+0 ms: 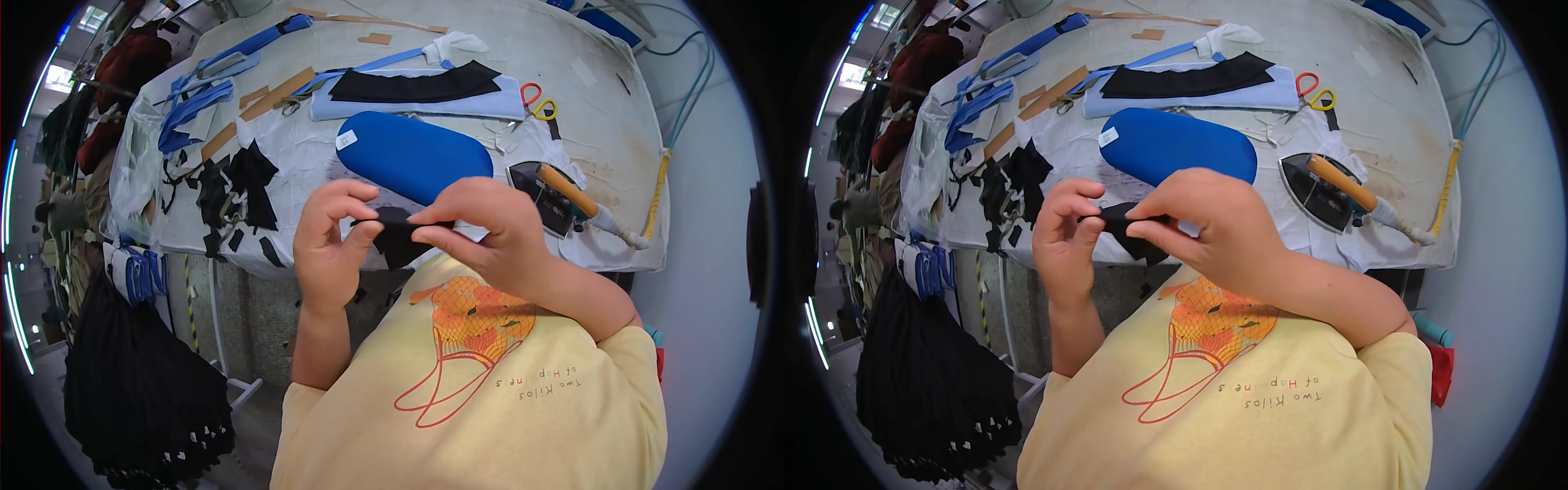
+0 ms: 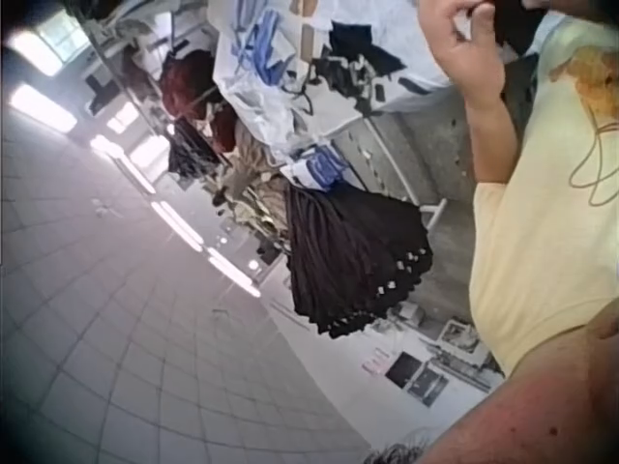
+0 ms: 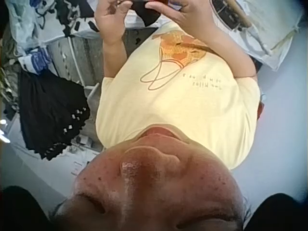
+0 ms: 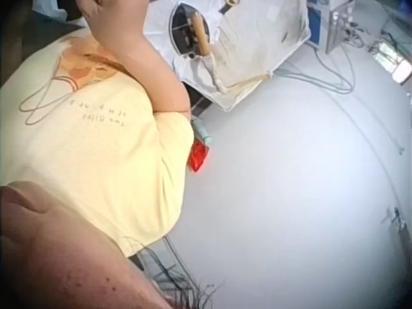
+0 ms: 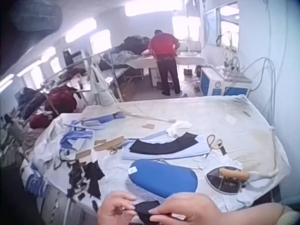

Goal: Ironing and shaping black fabric pieces on a blue padded mold.

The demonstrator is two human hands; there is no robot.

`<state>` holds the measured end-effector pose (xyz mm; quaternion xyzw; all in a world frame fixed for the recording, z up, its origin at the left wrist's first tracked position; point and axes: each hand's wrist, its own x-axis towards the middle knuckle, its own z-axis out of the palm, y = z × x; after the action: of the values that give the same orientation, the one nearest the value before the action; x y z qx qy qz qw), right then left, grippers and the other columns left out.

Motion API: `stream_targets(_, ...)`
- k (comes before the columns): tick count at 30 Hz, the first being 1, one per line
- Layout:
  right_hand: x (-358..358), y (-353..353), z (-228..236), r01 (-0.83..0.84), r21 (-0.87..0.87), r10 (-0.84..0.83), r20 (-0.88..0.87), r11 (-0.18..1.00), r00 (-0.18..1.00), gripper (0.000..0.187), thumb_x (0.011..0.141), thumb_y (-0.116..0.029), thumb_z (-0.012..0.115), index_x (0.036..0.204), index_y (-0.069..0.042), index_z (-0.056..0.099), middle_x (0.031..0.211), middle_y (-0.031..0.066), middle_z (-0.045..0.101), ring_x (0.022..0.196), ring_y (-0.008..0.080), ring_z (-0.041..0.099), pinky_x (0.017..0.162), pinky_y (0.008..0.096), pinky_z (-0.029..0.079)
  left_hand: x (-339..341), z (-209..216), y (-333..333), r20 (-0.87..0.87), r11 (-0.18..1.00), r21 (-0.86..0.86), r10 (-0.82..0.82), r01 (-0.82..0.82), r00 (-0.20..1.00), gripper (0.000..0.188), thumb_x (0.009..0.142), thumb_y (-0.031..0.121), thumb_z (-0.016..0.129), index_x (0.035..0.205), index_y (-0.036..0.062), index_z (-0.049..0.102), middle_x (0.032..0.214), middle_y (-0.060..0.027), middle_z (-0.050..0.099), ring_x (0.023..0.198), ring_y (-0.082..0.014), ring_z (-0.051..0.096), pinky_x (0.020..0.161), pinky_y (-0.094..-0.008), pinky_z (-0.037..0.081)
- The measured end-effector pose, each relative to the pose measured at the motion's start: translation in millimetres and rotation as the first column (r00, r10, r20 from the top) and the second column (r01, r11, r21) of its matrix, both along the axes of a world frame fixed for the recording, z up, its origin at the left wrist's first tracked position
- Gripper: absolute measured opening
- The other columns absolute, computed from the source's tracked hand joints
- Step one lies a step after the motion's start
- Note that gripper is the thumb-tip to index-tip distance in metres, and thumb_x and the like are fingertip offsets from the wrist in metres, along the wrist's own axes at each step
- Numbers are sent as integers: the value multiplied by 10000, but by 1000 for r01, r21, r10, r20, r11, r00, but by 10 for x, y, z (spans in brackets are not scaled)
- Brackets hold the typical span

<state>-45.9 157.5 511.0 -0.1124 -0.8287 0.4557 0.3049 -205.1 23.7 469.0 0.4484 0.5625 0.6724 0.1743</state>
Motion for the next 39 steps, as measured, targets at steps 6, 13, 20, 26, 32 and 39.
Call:
stream_targets(6, -217, -141, -74, -124, -303, 168, 125, 945, 978, 125, 831, -173, 748, 874, -58, 724, 740, 85, 679, 659, 254, 646, 597, 343, 499, -111, -78, -296, 212, 998, 28, 56, -63, 976, 102, 927, 33, 629, 1000, 4, 564, 931, -121, 620, 867, -199, 592, 871, -362, 487)
stream_targets(13, -243, 131, 49, -100, -560, 243, 187, 823, 952, 126, 924, -103, 682, 872, 12, 682, 759, 57, 691, 671, 100, 690, 592, 225, 532, -221, 624, 101, -478, 943, -151, 194, -298, 857, 120, 729, -42, 723, 825, 19, 685, 834, -109, 672, 822, -237, 641, 763, -314, 495)
stream_targets(20, -132, 667, -1289, 374, 54, -353, 477, 926, 805, 199, 854, -216, 682, 771, -47, 619, 712, 101, 622, 678, 303, 601, 607, 410, 459, -340, -957, 1186, -168, 840, -543, -131, 19, 977, 77, 860, 80, 689, 924, 38, 683, 935, -96, 673, 894, -255, 637, 795, -342, 492)
stream_targets(26, -89, 881, -1535, 296, 335, -432, 474, 894, 767, 182, 807, -222, 716, 821, -74, 610, 820, 85, 639, 793, 308, 605, 694, 426, 460, -263, -1148, 1426, -577, 880, -450, -156, -153, 802, 77, 823, 86, 705, 897, 73, 691, 939, -74, 654, 935, -293, 604, 845, -387, 463)
stream_targets(32, 12, 989, -1628, 110, 570, -266, 199, 814, 943, 215, 795, -170, 645, 1003, -122, 627, 1148, 38, 625, 1035, 229, 588, 887, 375, 445, -231, -1071, 1480, -716, 902, -364, -109, -234, 690, 95, 805, 80, 683, 900, 89, 687, 949, -63, 652, 930, -278, 602, 837, -396, 458)
stream_targets(39, 167, 983, -1718, -127, 678, -145, 330, 724, 933, 389, 808, -169, 606, 1192, -124, 648, 1325, 6, 604, 1153, 180, 567, 997, 359, 414, -252, -1093, 1265, -779, 871, -490, -440, 4, 447, 283, 803, 110, 595, 1068, 59, 681, 1143, -67, 676, 1048, -254, 642, 817, -370, 515)
